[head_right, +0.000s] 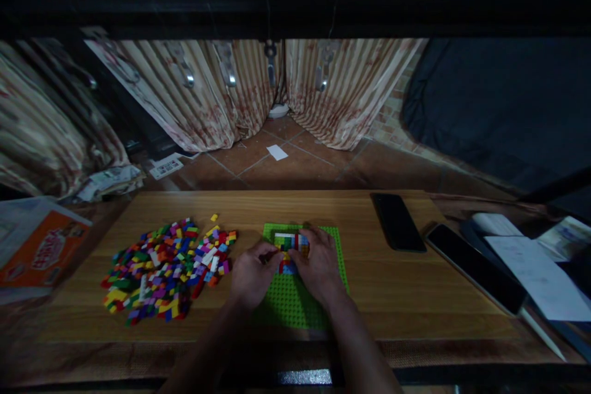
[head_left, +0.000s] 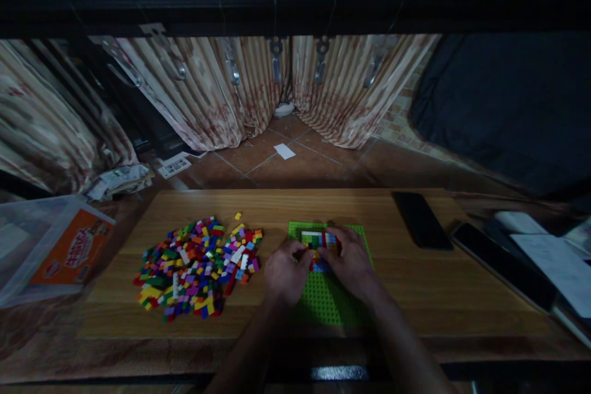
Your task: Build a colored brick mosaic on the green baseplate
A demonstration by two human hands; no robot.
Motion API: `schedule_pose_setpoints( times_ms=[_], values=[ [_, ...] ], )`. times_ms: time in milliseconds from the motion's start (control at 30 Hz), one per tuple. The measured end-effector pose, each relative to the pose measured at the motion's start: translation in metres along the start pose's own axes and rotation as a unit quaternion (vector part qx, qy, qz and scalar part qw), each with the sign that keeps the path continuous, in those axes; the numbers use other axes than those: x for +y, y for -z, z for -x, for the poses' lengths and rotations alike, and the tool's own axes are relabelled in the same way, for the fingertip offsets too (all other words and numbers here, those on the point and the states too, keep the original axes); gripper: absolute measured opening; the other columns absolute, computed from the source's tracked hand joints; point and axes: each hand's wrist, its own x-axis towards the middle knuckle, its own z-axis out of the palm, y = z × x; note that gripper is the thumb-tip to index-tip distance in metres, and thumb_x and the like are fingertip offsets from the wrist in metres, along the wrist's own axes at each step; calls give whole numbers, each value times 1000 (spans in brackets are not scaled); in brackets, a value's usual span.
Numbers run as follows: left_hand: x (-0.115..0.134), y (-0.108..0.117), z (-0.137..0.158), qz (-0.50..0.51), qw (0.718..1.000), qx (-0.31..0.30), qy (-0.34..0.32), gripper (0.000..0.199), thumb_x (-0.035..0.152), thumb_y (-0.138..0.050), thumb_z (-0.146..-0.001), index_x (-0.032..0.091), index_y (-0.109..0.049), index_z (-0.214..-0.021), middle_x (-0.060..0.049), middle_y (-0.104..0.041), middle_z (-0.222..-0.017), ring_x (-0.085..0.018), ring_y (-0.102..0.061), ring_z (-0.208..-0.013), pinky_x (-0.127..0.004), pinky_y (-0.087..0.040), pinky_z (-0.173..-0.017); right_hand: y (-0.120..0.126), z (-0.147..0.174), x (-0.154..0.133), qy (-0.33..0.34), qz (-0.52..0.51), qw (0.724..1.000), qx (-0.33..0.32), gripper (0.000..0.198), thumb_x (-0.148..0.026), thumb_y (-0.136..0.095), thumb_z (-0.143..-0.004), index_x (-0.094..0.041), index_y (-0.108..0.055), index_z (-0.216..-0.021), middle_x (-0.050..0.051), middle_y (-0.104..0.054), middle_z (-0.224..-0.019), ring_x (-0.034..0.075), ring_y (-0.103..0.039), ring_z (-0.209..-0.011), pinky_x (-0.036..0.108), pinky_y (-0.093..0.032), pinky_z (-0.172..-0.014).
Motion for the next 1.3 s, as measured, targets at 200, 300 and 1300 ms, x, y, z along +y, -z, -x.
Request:
schedule_pose_setpoints(
  times_ms=[200, 300, 1300],
  values=[
    [3, 0, -2, -3, 999, -8, 31, 14, 33, -60, -78, 23, -69, -83, -1, -72, -83, -16, -64, -76, -26, -42, -64, -1, -1, -6, -24, -7, 1000, 1, 38, -30, -61, -76, -20, -61, -112, 10, -58, -114, 28, -49, -111, 47, -40, -97],
    [4, -1, -5, -7, 999, -12, 41, 12, 31, -61, -77, 23, -69, -79, -1, -71, -80, -15, -63, -73, -25, -41, -61, -3, -1, -10, -30, -8, 1000, 1, 37, -28, -60, -75, -19, -62, -112, 11, -58, -114, 28, -50, -110, 48, -39, -97],
    [-69, 117, -26, 48, 980, 194, 29, 24, 21, -52, -79, 14, -69, -94, -1, -66, -70, -13, -57, -62, -22, -42, -59, 28, -5, 5, -152, -64, 986, 16, 50, -53, -49, -77, -17, -66, -107, 14, -67, -111, 26, -67, -83, 38, -53, -70]
  ],
)
